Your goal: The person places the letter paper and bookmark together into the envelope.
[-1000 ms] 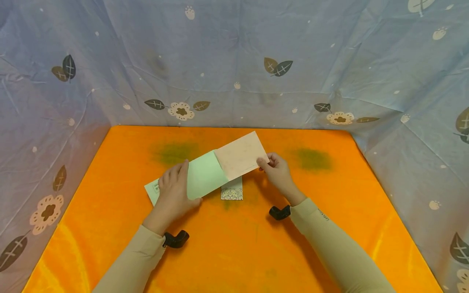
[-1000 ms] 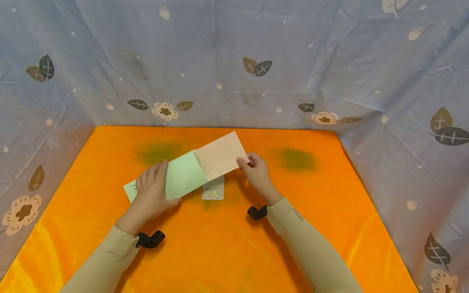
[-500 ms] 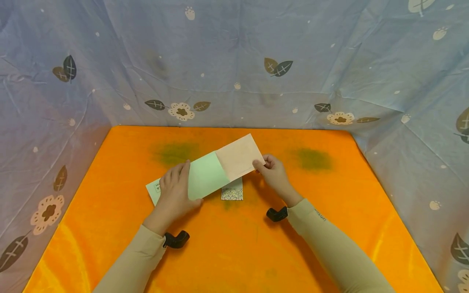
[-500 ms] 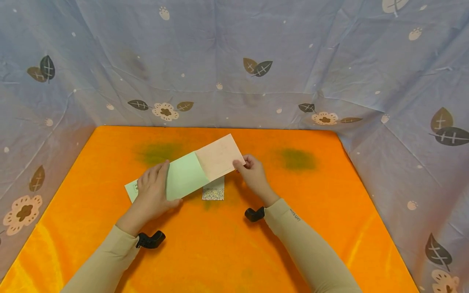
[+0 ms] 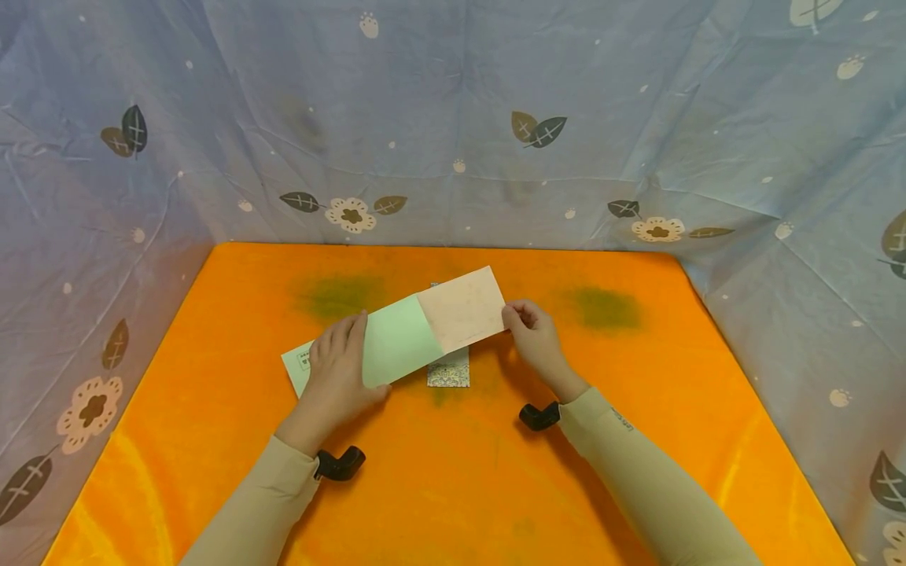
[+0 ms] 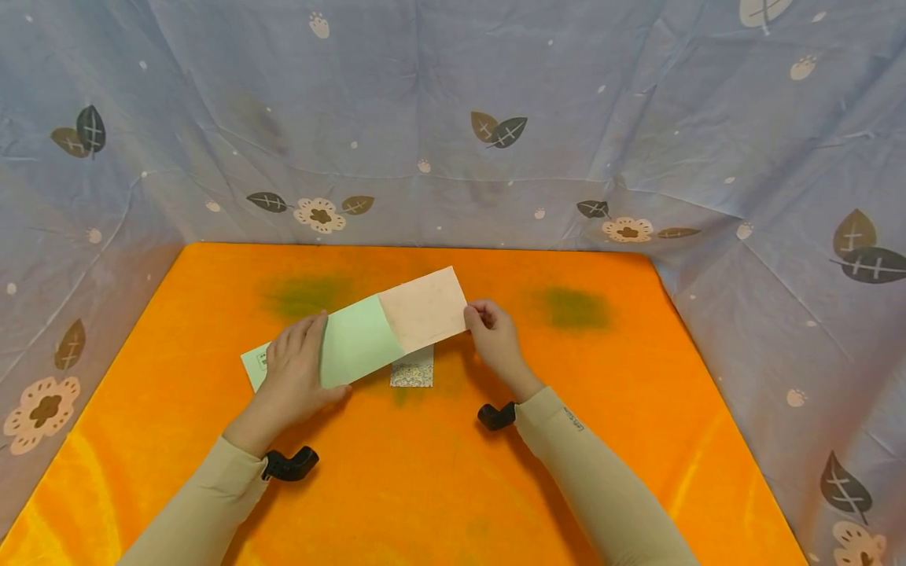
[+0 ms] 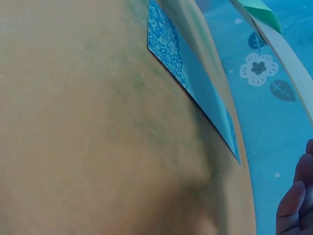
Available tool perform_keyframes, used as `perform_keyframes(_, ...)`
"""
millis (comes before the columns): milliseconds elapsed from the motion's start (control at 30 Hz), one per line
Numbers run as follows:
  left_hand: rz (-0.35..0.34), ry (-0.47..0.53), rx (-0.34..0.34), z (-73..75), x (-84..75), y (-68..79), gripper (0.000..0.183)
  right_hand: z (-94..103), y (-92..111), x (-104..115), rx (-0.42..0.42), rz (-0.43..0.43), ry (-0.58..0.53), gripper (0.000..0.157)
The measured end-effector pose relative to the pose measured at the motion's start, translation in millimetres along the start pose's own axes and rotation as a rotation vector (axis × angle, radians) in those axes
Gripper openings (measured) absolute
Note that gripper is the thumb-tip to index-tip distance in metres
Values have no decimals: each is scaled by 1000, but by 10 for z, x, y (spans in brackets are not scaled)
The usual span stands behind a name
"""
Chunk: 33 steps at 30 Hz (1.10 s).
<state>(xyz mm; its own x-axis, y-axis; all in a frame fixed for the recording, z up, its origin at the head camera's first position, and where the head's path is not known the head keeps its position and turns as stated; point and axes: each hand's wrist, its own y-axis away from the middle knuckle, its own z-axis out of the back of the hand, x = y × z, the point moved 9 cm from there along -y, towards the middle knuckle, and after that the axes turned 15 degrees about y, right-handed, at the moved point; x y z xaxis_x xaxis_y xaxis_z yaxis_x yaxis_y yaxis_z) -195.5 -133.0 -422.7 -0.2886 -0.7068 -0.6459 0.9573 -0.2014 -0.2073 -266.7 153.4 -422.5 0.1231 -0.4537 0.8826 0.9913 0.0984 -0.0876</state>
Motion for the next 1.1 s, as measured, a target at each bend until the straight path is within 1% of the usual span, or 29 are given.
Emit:
perform_keyframes(100,-6,-4,-3,-1,12,5,119,21,44,110,-3,17,13,24)
perform_keyframes(233,-16,-4,-3,-5,12,3,119,8,73,163,13,19,13,25)
perform_keyframes(400,-20,-7,-1,-12,14,2,120,-19,81,189,14,22,1,26)
perform_keyframes(733,-21,-19,-2,-12,16,3,116,-72,96,237,10,30,38,22)
perform_keyframes(833,-19,-20,1,-14,16,2,116,-95,101,229,24,29,35,23)
perform_keyframes(1100,-17,-22,-2,-20,12,0,114,-137,105,252,36,58,47,24)
